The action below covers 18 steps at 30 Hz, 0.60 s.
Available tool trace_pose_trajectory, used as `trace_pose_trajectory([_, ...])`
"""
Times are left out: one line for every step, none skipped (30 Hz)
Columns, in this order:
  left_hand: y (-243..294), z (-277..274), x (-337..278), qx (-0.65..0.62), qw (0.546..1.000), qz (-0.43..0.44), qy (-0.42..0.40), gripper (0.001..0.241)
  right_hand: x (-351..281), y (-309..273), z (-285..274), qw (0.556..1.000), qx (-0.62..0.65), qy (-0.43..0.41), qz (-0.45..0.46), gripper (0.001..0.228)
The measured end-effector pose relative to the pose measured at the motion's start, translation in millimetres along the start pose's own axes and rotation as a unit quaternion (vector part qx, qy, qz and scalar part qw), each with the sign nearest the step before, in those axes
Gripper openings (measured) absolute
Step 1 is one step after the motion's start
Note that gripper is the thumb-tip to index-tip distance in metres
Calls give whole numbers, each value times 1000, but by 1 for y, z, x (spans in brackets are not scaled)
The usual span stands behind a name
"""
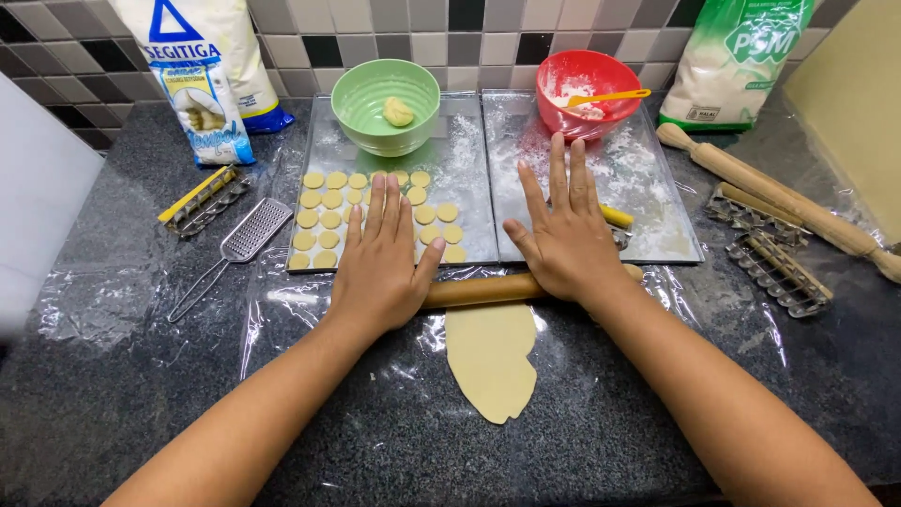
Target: Rolling out a small piece of dough repeatedly using a rolling pin on a kitchen counter.
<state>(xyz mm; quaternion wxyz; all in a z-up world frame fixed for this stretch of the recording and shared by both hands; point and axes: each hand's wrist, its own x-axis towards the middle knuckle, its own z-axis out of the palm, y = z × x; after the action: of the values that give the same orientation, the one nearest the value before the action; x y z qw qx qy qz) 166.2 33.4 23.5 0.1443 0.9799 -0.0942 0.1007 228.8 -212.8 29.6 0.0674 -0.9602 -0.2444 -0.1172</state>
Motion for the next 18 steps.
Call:
trace_pose_trajectory([2, -2, -4, 1, 1000, 0, 1, 82, -3, 0, 2, 1000, 0, 1, 0, 77])
trace_pose_trajectory([4, -3, -6, 4, 1000, 2, -1, 81, -5, 0, 3, 1000, 5, 9, -1, 77])
trace_pose_trajectory([7, -5, -8, 7, 1000, 5, -3, 80, -7, 1, 5, 1000, 10, 17, -2, 77])
trace_pose_trajectory([12, -8, -18, 8, 1000, 6, -2, 80, -15, 0, 3, 1000, 10, 20, -1, 77])
trace_pose_trajectory([17, -11, -27, -1, 1000, 12, -15, 80, -23, -1, 1, 1000, 13, 16, -11, 79])
trace_pose_trajectory([22, -13, -38, -12, 999, 15, -30, 80, -34, -3, 1, 1000, 17, 9, -22, 82])
trace_pose_trajectory([24, -9, -51, -12, 999, 15, -31, 80, -49, -4, 0, 1000, 18, 8, -21, 82])
trace_pose_trajectory([26, -6, -64, -19, 999, 27, -20, 74, -63, -5, -1, 999, -3, 23, -48, 80])
trace_pose_trajectory([28, -2, -76, -26, 999, 39, -9, 71, -76, -6, -2, 996, -24, 38, -74, 80])
trace_pose_trajectory([32, -3, -90, -26, 999, 39, -9, 71, -90, -9, -6, 996, -24, 39, -74, 80])
trace_pose_trajectory([36, -4, -104, -22, 999, 48, -10, 72, -105, -11, -11, 997, 13, 14, -76, 81])
trace_pose_trajectory([40, -5, -119, -18, 998, 58, -12, 74, -119, -14, -15, 996, 49, -10, -77, 83])
trace_pose_trajectory([43, -8, -129, -17, 998, 58, -11, 74, -133, -15, -16, 996, 50, -9, -78, 83])
trace_pose_trajectory([46, -11, -140, -4, 996, 84, 7, 77, -148, -16, -17, 995, 32, -3, -91, 88])
trace_pose_trajectory([49, -13, -151, 9, 994, 110, 26, 81, -163, -18, -18, 994, 15, 4, -105, 94])
trace_pose_trajectory([52, -14, -161, 9, 994, 110, 26, 81, -175, -21, -21, 994, 15, 4, -105, 94])
trace_pose_trajectory([54, -14, -171, 30, 992, 116, 35, 87, -187, -25, -25, 994, 14, 13, -112, 95])
trace_pose_trajectory([56, -14, -181, 52, 990, 121, 45, 93, -198, -28, -29, 993, 12, 23, -119, 96])
